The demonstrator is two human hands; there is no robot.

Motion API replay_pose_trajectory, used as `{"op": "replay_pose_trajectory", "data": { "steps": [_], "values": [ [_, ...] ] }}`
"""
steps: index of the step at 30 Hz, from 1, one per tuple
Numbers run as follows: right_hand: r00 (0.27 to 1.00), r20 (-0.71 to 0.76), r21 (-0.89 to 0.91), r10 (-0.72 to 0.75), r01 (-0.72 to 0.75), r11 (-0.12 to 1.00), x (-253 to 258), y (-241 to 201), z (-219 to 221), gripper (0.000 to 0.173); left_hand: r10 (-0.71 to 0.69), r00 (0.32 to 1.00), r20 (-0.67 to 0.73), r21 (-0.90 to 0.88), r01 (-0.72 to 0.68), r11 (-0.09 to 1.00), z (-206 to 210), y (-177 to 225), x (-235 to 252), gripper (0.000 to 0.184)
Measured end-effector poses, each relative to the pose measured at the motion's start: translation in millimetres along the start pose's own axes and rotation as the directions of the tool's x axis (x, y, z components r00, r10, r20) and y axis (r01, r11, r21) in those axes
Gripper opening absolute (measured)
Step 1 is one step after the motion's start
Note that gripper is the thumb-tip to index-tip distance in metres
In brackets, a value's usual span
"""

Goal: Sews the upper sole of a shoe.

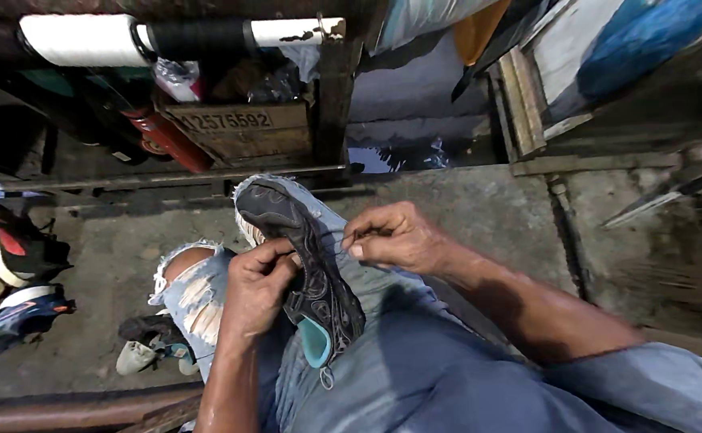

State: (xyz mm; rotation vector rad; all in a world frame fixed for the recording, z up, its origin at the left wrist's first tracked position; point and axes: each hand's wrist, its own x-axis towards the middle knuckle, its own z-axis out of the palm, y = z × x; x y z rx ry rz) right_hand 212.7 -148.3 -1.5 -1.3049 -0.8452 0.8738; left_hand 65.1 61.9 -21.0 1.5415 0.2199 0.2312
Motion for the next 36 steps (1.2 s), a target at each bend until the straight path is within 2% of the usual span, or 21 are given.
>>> {"op": "replay_pose_trajectory", "data": {
  "steps": [2,3,5,7,8,9,10,11,13,14,16,18,20,23,25,27,29,31,33,35,36],
  "values": [
    [0.978,0.206,0.07,0.043,-0.059,0.996,-1.2,-3.3,1.4,0.013,0.04,0.999,0.009,0.034,-0.04,0.999,0.4,0.2,-1.6,0.016],
    [0.949,0.306,0.03,0.071,-0.084,0.996,-2.0,-6.2,-0.8,0.014,0.056,0.998,0.021,0.06,-0.057,0.997,0.8,0.5,-2.4,0.015],
    [0.891,0.393,-0.26,0.227,-0.129,0.957,-4.9,-16.5,-13.0,0.019,0.066,0.997,0.045,0.119,-0.071,0.99,1.9,0.4,-2.6,0.013],
    [0.857,0.274,-0.625,0.436,-0.186,0.758,-5.0,-32.1,-21.8,0.027,0.05,0.998,0.039,0.159,-0.055,0.986,1.9,-0.8,-1.4,0.011],
    [0.868,0.198,-0.701,0.455,-0.199,0.685,-5.4,-36.8,-23.7,0.029,0.038,0.998,0.041,0.17,-0.044,0.985,1.7,-0.8,-0.7,0.011],
    [0.913,0.13,-0.725,0.388,-0.179,0.665,-7.1,-37.5,-24.0,0.027,0.026,0.999,0.043,0.177,-0.033,0.984,2.4,-0.6,0.2,0.01],
    [0.967,0.046,-0.727,0.249,-0.139,0.672,-8.2,-33.2,-21.4,0.028,0.018,0.999,0.042,0.183,-0.025,0.983,3.6,0.1,1.1,0.01],
    [0.995,-0.048,-0.73,0.085,-0.093,0.677,-7.1,-25.1,-15.9,0.037,0.007,0.999,0.04,0.188,-0.014,0.982,5.0,1.2,1.8,0.011],
    [0.988,-0.152,-0.75,-0.042,-0.087,0.656,-2.2,-14.8,-4.9,0.039,-0.001,0.999,0.034,0.203,-0.006,0.979,7.3,3.6,2.4,0.011],
    [0.987,-0.159,-0.734,-0.018,-0.105,0.671,-0.5,-12.3,-1.2,0.031,0.003,1.0,0.028,0.206,-0.009,0.978,7.1,4.0,2.5,0.011],
    [0.981,-0.127,-0.608,0.143,-0.191,0.771,2.8,-12.3,5.1,0.013,0.017,1.0,0.016,0.196,-0.02,0.98,4.8,2.4,1.0,0.011],
    [0.956,-0.06,-0.454,0.288,-0.283,0.845,6.8,-10.1,11.6,0.011,0.02,1.0,-0.002,0.188,-0.02,0.982,4.1,-0.4,-1.4,0.01],
    [0.937,-0.007,-0.397,0.35,-0.324,0.859,11.0,-8.5,14.5,0.013,0.01,0.999,-0.031,0.208,-0.003,0.978,2.9,-3.6,-3.4,0.009],
    [0.95,0.043,-0.267,0.308,-0.286,0.92,11.6,-16.8,12.6,0.014,0.001,0.999,-0.049,0.217,0.01,0.976,-3.1,-9.0,-5.9,0.007],
    [0.964,0.107,-0.007,0.245,-0.246,0.969,6.1,-25.4,4.2,0.013,-0.005,0.999,-0.036,0.194,0.012,0.981,-8.1,-11.5,-6.3,0.008],
    [0.972,0.171,0.262,0.16,-0.201,0.944,-1.8,-38.3,-13.2,0.013,0.004,1.0,-0.019,0.172,-0.001,0.985,-13.0,-15.1,-6.9,0.009],
    [0.987,0.152,0.352,0.057,-0.108,0.93,-11.2,-56.9,-38.3,0.013,0.016,1.0,-0.005,0.153,-0.015,0.988,-16.0,-18.1,-7.8,0.011],
    [0.997,0.07,0.344,-0.034,0.008,0.939,-19.6,-74.6,-68.0,0.015,0.025,1.0,-0.001,0.136,-0.025,0.99,-16.7,-19.9,-7.7,0.011],
    [0.996,-0.061,0.26,-0.058,0.072,0.963,-28.0,-86.5,-93.3,0.018,0.033,0.999,0.002,0.123,-0.033,0.992,-16.5,-20.0,-7.3,0.011],
    [0.97,-0.24,0.001,-0.044,0.046,0.999,-32.5,-86.4,-113.1,0.02,0.028,1.0,0.0,0.107,-0.028,0.994,-16.1,-19.3,-7.7,0.012],
    [0.936,-0.348,-0.23,-0.058,-0.025,0.973,-32.8,-80.6,-119.1,0.017,0.021,1.0,-0.003,0.1,-0.02,0.995,-16.2,-19.2,-8.0,0.012]
  ]
}}
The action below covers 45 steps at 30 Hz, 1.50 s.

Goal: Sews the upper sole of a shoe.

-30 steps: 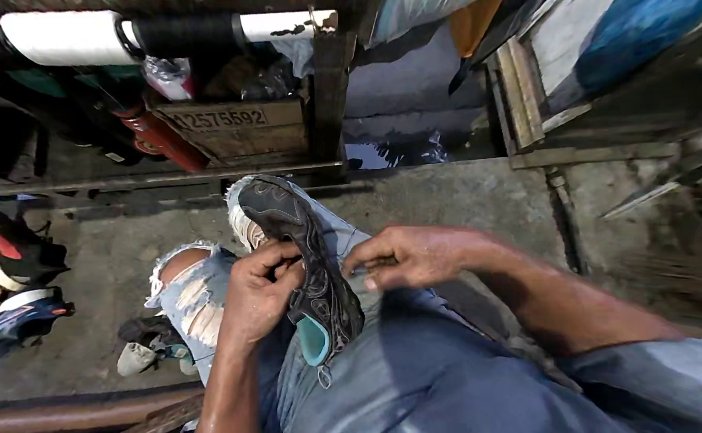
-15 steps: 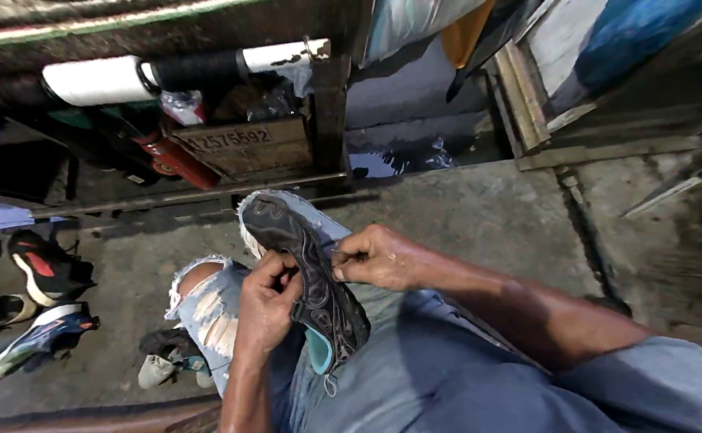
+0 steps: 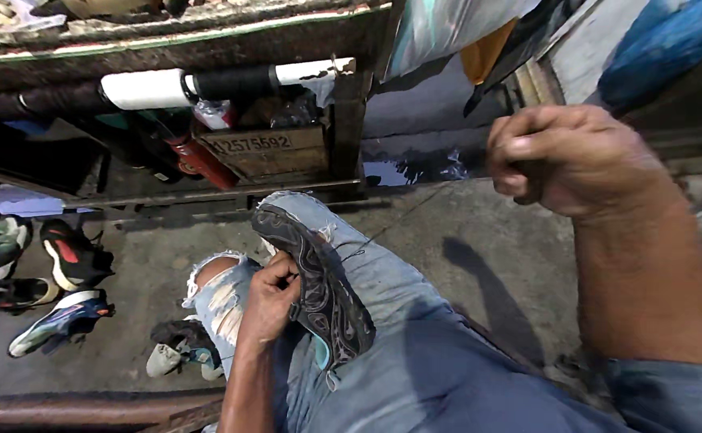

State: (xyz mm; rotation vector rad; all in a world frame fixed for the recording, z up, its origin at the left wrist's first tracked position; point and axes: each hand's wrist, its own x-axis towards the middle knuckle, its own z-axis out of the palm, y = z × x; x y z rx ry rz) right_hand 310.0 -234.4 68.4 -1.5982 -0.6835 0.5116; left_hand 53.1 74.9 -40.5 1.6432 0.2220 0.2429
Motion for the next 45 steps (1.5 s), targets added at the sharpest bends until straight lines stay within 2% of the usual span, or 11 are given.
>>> {"op": "replay_pose_trajectory", "data": {
  "steps": [3,8,13,15,17,19,22,26,32,40,45],
  "values": [
    [0.999,-0.039,-0.541,0.028,-0.045,0.84,3.0,18.8,22.5,0.023,-0.037,0.999,-0.003,0.008,0.037,0.999,0.7,2.0,1.3,0.013],
    [0.958,0.263,-0.343,0.111,-0.014,0.939,-5.1,31.4,150.8,0.042,-0.044,0.999,0.001,0.097,0.044,0.994,5.3,11.2,2.3,0.015],
    [0.877,0.453,-0.353,0.159,0.013,0.935,7.6,41.7,173.9,0.041,0.092,0.948,-0.303,0.614,0.121,0.78,-49.2,26.4,-9.6,0.029],
    [0.875,0.47,-0.348,0.117,0.062,0.935,10.0,43.5,174.9,0.041,0.089,0.915,-0.394,0.495,0.13,0.859,-64.3,27.5,-13.0,0.026],
    [0.874,0.481,-0.321,0.077,0.094,0.943,12.9,44.4,177.5,0.039,0.057,0.929,-0.366,0.038,-0.046,0.998,-62.5,33.5,-13.4,0.019],
    [0.872,0.487,-0.296,0.052,0.109,0.949,14.5,45.6,179.9,0.039,0.009,0.959,-0.284,-0.425,-0.135,0.895,-51.1,45.0,-9.3,0.024],
    [0.86,0.507,-0.216,0.054,0.066,0.974,16.3,51.1,181.5,0.039,-0.08,0.972,-0.222,-0.687,-0.098,0.72,-35.0,53.8,2.9,0.036],
    [0.877,0.48,-0.097,0.019,0.032,0.995,17.3,65.0,185.1,0.037,-0.268,0.918,-0.292,-0.615,0.034,0.788,-39.3,47.3,29.6,0.044],
    [0.876,0.482,-0.104,0.004,0.052,0.993,20.7,68.3,186.4,0.038,-0.303,0.874,-0.379,-0.528,0.064,0.847,-64.7,42.8,55.5,0.04],
    [0.878,0.473,-0.165,0.07,0.01,0.986,13.0,55.5,178.3,0.032,-0.102,0.994,0.039,-0.058,0.104,0.993,-21.1,39.5,-1.7,0.04],
    [0.97,0.243,-0.16,0.029,0.011,0.987,-16.1,61.7,166.9,0.036,-0.094,0.992,-0.086,-0.183,0.077,0.98,13.4,39.2,-7.1,0.015]
  ]
}}
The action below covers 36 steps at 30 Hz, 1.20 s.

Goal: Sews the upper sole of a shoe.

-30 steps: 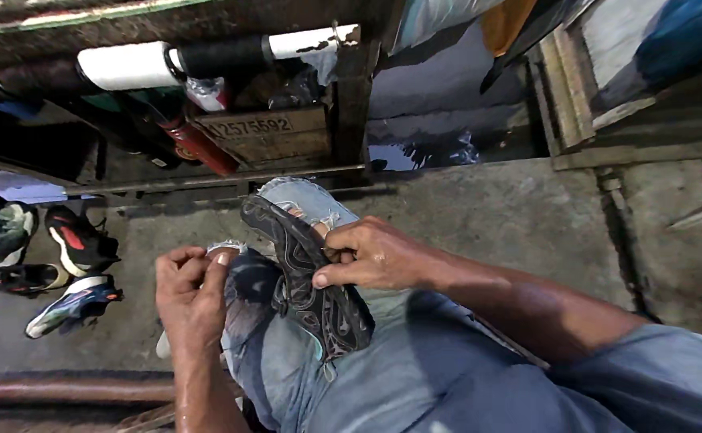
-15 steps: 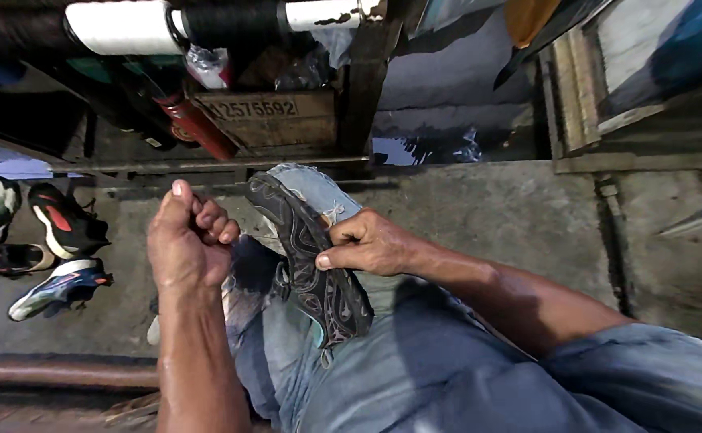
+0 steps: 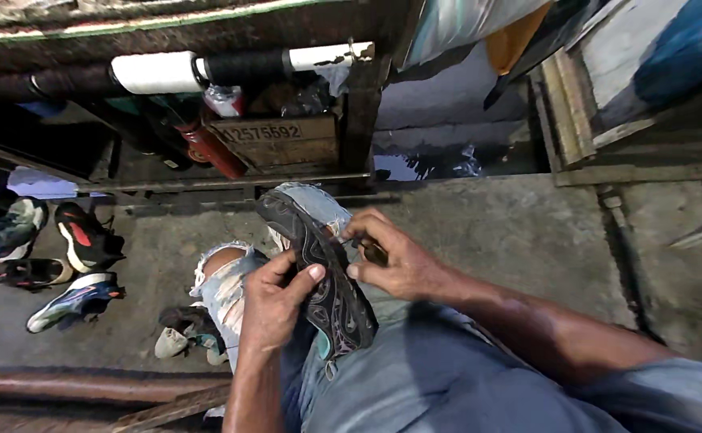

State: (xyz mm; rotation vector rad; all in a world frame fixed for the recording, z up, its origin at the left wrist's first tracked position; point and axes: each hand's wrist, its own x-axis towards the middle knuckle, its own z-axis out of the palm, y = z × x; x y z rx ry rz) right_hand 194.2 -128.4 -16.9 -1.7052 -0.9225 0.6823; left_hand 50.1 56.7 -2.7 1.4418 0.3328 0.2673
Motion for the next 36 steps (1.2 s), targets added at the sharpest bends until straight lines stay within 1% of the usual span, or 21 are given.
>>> {"op": "replay_pose_trajectory", "data": {
  "steps": [2,3,7,9,11,14,17,20,22,25,27,30,36],
  "values": [
    [0.999,-0.03,-0.015,-0.045,0.044,0.999,-12.9,13.0,0.7,0.026,-0.014,1.0,-0.009,-0.061,0.013,0.998,1.3,-2.8,-0.7,0.013],
    [0.996,-0.027,-0.033,-0.08,0.079,0.996,-17.1,14.8,-1.2,0.025,-0.015,1.0,-0.01,-0.081,0.014,0.997,1.7,-3.4,-0.5,0.012],
    [0.965,0.048,-0.244,-0.259,0.263,0.933,-22.6,-4.0,-18.0,0.034,-0.015,1.0,-0.022,-0.122,0.012,0.992,5.3,-6.0,-0.5,0.01],
    [0.946,0.077,-0.315,-0.316,0.324,0.892,-22.5,-12.8,-21.6,0.035,-0.01,1.0,-0.016,-0.136,0.007,0.991,6.2,-6.5,0.3,0.011],
    [0.935,0.1,-0.357,-0.34,0.353,0.865,-21.4,-18.2,-21.6,0.033,-0.013,1.0,-0.015,-0.142,0.01,0.99,6.8,-5.9,0.5,0.011],
    [0.93,0.122,-0.393,-0.345,0.365,0.844,-18.2,-20.2,-20.6,0.032,-0.011,1.0,-0.017,-0.144,0.008,0.989,6.6,-5.4,0.5,0.01],
    [0.937,0.122,-0.427,-0.328,0.348,0.835,-17.3,-23.0,-19.0,0.032,-0.017,1.0,-0.018,-0.13,0.014,0.991,6.0,-4.9,-0.3,0.01],
    [0.948,0.105,-0.501,-0.301,0.312,0.807,-18.8,-30.3,-17.0,0.032,-0.007,1.0,-0.006,-0.114,0.006,0.993,6.1,-5.0,0.2,0.011],
    [0.956,0.101,-0.577,-0.276,0.282,0.766,-19.6,-37.2,-16.7,0.032,0.016,1.0,0.003,-0.078,-0.015,0.997,6.6,-5.7,0.1,0.011],
    [0.966,0.163,-0.665,-0.199,0.257,0.702,-16.9,-52.4,-23.6,0.033,0.063,0.998,0.031,0.041,-0.065,0.997,7.9,-6.0,1.2,0.014],
    [0.958,0.229,-0.697,-0.175,0.287,0.657,-10.9,-60.2,-31.0,0.03,0.081,0.995,0.059,0.115,-0.087,0.989,9.1,-5.9,2.5,0.015],
    [0.928,0.324,-0.704,-0.182,0.366,0.609,1.2,-61.2,-38.6,0.024,0.066,0.994,0.089,0.183,-0.081,0.98,9.3,-3.3,5.4,0.016],
    [0.9,0.366,-0.632,-0.237,0.427,0.647,13.3,-47.7,-42.0,0.023,0.078,0.992,0.099,0.238,-0.1,0.966,5.6,-3.3,9.0,0.017]
  ]
}}
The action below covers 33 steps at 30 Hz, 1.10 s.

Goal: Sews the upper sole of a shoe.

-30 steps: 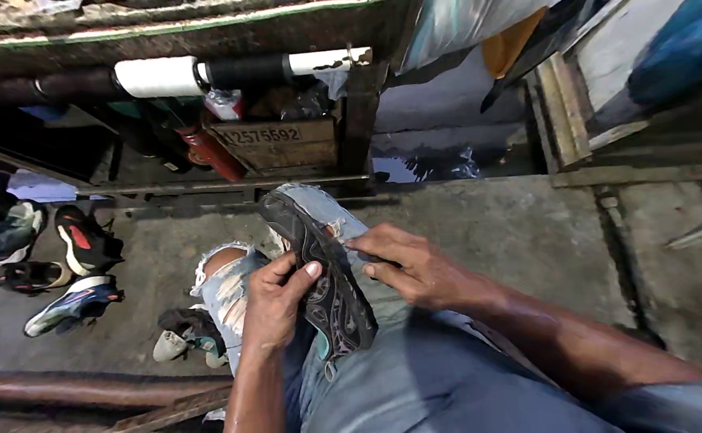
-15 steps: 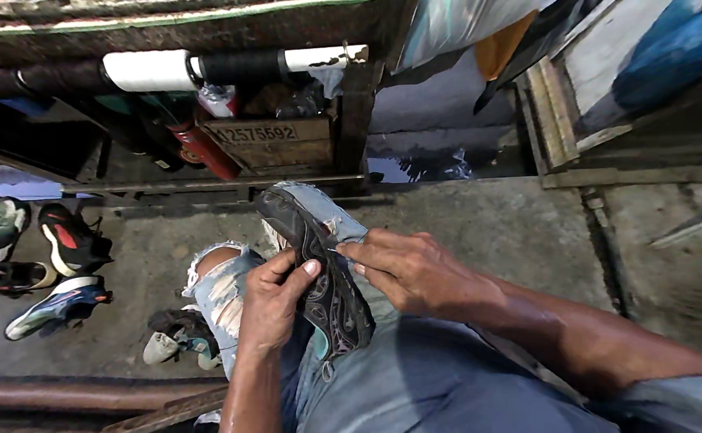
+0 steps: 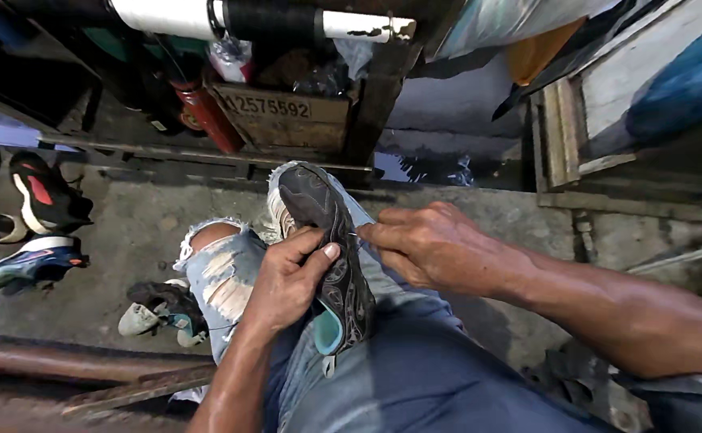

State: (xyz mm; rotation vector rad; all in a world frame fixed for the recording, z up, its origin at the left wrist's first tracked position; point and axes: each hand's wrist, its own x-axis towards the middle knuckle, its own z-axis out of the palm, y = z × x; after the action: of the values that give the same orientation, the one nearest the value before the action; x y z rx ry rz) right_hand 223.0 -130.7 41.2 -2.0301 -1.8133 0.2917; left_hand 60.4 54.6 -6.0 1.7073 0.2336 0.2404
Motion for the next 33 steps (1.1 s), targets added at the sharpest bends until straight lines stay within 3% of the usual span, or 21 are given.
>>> {"op": "replay_pose_trajectory", "data": {
  "steps": [9,14,17,20,22,24,25,27,29,31,33],
  "values": [
    [1.0,-0.01,0.02,-0.017,0.017,1.0,13.7,0.6,11.4,0.013,0.009,1.0,0.029,0.026,-0.009,1.0,2.7,-1.1,1.5,0.017],
    [0.998,-0.054,0.117,-0.031,0.037,0.992,17.2,-2.1,7.8,0.016,0.039,0.999,-0.017,-0.192,-0.042,0.98,-11.8,-2.2,-13.1,0.018],
    [0.998,-0.064,0.133,-0.027,0.035,0.99,13.1,2.4,9.0,0.02,-0.012,0.989,-0.148,-0.416,-0.051,0.908,-45.2,2.9,-25.3,0.025],
    [0.997,-0.08,0.179,-0.007,0.022,0.984,7.1,9.9,11.5,0.024,-0.121,0.929,-0.349,-0.495,-0.073,0.866,-92.5,-5.4,-36.1,0.02],
    [0.997,-0.082,0.206,-0.005,0.022,0.978,5.4,12.6,12.0,0.024,-0.196,0.864,-0.464,-0.351,0.024,0.936,-108.7,-15.2,-40.8,0.016],
    [0.996,-0.086,0.211,0.001,0.017,0.977,4.0,14.2,12.5,0.023,-0.178,0.82,-0.545,0.046,0.241,0.969,-104.5,-17.8,-40.4,0.011],
    [0.996,-0.089,0.213,0.003,0.016,0.977,3.0,15.1,12.4,0.023,-0.128,0.831,-0.541,0.249,0.304,0.919,-96.5,-13.8,-38.8,0.02],
    [0.995,-0.096,0.223,0.003,0.018,0.975,1.7,16.7,12.6,0.022,0.025,0.897,-0.441,0.473,0.209,0.856,-70.0,1.8,-33.4,0.026],
    [0.995,-0.1,0.224,0.001,0.022,0.974,0.2,16.8,13.0,0.022,0.149,0.957,-0.247,0.522,0.002,0.853,-34.2,13.7,-24.4,0.025],
    [0.995,-0.095,0.224,-0.004,0.026,0.974,0.3,16.1,11.9,0.022,0.167,0.981,-0.098,0.588,-0.078,0.805,-5.0,13.8,-11.4,0.02],
    [0.996,-0.088,0.216,0.0,0.019,0.976,-1.4,15.9,11.8,0.022,0.137,0.989,-0.05,0.621,-0.077,0.78,4.1,7.6,-3.0,0.011]
  ]
}}
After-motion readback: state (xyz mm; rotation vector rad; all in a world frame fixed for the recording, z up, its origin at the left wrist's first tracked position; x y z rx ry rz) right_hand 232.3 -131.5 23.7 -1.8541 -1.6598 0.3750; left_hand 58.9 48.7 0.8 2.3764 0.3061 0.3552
